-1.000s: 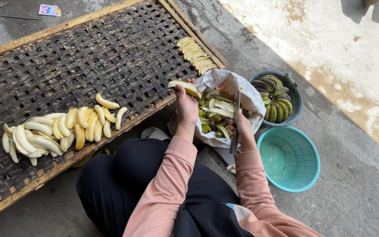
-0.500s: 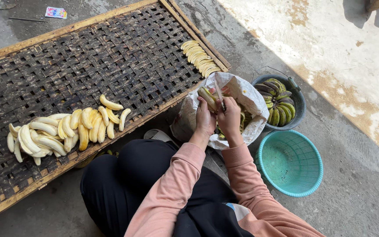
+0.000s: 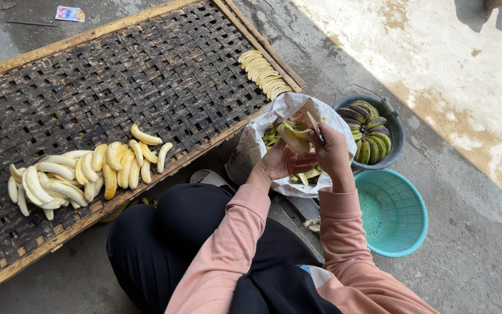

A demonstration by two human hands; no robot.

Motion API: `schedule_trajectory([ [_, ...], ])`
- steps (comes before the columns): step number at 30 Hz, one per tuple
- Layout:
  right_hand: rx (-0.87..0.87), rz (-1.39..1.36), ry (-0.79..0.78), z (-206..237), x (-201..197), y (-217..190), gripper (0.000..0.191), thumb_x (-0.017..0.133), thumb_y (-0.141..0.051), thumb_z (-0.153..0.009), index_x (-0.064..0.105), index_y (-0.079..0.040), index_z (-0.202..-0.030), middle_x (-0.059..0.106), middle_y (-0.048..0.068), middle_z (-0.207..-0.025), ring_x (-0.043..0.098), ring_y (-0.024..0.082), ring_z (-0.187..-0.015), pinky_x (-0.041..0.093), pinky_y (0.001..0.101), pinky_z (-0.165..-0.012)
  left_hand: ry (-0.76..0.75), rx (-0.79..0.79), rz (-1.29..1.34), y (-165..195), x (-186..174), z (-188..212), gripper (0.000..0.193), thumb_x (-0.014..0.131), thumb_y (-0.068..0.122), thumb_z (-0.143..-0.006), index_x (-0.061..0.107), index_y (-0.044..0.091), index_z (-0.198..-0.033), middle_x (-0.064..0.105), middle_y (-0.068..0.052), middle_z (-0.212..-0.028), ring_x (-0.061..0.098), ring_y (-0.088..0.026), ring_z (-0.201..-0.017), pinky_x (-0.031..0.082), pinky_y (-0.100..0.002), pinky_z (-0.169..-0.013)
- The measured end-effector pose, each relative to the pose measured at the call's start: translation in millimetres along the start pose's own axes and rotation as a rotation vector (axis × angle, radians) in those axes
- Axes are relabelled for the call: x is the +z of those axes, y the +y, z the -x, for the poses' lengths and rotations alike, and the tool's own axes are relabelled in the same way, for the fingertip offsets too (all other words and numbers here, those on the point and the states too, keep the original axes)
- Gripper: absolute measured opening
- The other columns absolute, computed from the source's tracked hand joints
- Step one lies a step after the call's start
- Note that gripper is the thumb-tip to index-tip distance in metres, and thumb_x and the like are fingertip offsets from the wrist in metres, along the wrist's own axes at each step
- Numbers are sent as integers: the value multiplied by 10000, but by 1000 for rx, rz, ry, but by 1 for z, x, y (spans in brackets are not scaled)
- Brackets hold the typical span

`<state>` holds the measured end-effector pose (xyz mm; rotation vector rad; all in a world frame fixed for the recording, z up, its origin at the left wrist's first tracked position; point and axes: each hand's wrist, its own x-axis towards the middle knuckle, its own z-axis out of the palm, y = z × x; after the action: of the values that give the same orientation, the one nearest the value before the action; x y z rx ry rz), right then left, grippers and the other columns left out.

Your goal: The person sits in front of a woven bamboo tray and peels green bananas with a knife, placing each peeled banana onto the tray and dropping the peels into a sack beside them. They take unpeeled bananas from a bunch on the tray and continue peeling one at a time.

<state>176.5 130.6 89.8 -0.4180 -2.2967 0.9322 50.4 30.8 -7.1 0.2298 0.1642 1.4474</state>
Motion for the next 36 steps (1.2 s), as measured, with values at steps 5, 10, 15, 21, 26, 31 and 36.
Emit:
schedule_trajectory([
  [5, 105, -16, -72, -1, -9, 5, 82, 636, -52, -1006, 658, 9, -1056, 630, 70, -722, 514, 80, -676, 463, 277, -625, -98, 142, -164, 3, -17, 2, 625, 710, 221, -1082, 404, -1, -1581, 646, -149, -1239, 689, -250, -1081, 593, -374, -933],
  [10, 242, -243, 71, -1, 1, 33, 111, 615, -99, -1062, 644, 8, -1056, 624, 12, -757, 526, 74, -670, 440, 258, -592, 50, 165, -480, 2, -35, -2, 649, 714, 96, -953, 412, 98, -1528, 651, -48, -1211, 654, -143, -1024, 577, -319, -903],
  [15, 306, -82, 234, 1, -5, 65, 170, 641, -185, -1105, 696, -26, -1134, 708, 24, -879, 609, 69, -729, 480, 243, -618, 358, 364, -201, 7, -40, -11, 470, 567, 348, -1050, 528, 65, -1422, 595, -32, -1006, 619, -125, -847, 605, -348, -770],
  [21, 424, -319, 22, 25, 19, 40, 508, 488, -295, -1058, 354, -171, -1531, 546, -2, -986, 511, 41, -638, 445, 222, -470, 617, 597, -6, 16, -38, -19, 292, 451, 444, -1056, 554, 207, -1192, 546, -3, -973, 595, -144, -808, 581, -361, -713],
  [26, 413, -560, -316, 58, 49, -11, 548, 424, -305, -1088, 331, -217, -1621, 530, -15, -851, 414, 40, -594, 379, 201, -494, 642, 932, 135, 33, -49, -14, 196, 459, 319, -1085, 554, 148, -1080, 571, -28, -915, 565, -142, -711, 492, -289, -552],
  [31, 411, -592, -447, 64, 66, -26, 558, 398, -309, -1099, 300, -236, -1644, 529, -32, -829, 391, 40, -603, 364, 191, -506, 672, 1020, 145, 45, -50, 2, 244, 441, 333, -1098, 560, 123, -1065, 533, -10, -867, 505, -109, -663, 427, -242, -495],
  [36, 158, -540, -411, 65, 83, -22, 537, 410, -283, -1142, 313, -166, -1658, 545, -16, -873, 489, 76, -785, 448, 216, -729, 661, 1034, 187, 49, -43, 9, 328, 412, 411, -1104, 547, 116, -1061, 532, -20, -858, 492, -114, -641, 417, -232, -491],
])
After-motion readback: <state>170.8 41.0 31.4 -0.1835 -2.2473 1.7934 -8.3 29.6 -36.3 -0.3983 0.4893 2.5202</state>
